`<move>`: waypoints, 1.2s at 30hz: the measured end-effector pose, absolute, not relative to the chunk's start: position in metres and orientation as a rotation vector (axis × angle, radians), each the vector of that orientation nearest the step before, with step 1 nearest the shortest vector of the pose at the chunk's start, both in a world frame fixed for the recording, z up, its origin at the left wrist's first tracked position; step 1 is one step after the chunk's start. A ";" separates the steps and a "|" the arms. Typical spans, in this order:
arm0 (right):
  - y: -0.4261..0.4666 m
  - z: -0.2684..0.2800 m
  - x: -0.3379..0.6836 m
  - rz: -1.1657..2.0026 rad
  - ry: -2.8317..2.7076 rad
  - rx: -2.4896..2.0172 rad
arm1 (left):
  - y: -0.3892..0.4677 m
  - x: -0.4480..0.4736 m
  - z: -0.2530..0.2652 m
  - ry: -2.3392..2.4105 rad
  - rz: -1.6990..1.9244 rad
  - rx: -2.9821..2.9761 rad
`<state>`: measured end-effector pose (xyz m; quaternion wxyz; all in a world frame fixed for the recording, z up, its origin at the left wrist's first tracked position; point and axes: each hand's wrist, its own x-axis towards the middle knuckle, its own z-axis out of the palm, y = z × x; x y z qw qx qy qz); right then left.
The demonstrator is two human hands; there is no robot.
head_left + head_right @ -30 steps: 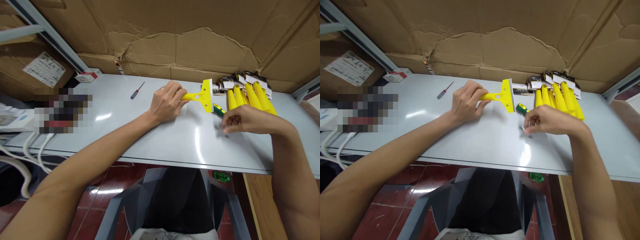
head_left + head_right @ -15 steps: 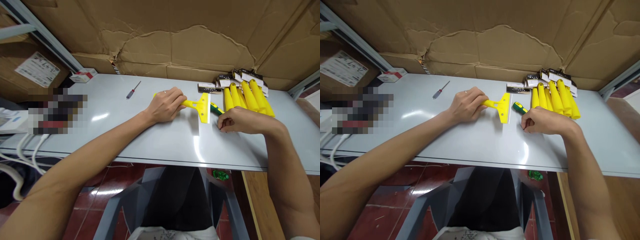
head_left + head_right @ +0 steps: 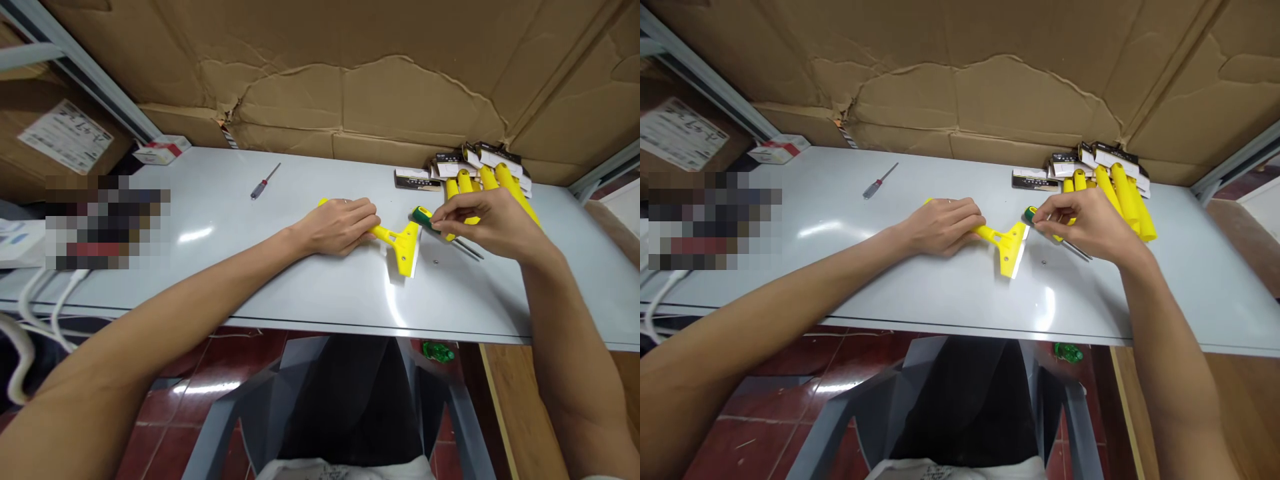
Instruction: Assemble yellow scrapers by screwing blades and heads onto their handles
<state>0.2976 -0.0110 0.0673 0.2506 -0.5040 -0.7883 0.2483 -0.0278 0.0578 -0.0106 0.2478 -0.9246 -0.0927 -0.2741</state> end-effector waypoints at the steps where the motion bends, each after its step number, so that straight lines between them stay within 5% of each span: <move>1: -0.012 0.066 0.292 0.660 -2.104 -1.318 | 0.057 -0.028 -0.010 -0.255 -0.728 -2.518; 22: -0.005 0.041 0.270 0.356 -2.350 -1.059 | 0.056 -0.025 -0.012 -0.302 -0.736 -2.434; 36: -0.007 0.048 0.274 0.683 -2.157 -1.274 | 0.052 -0.021 -0.006 -0.222 -0.744 -2.228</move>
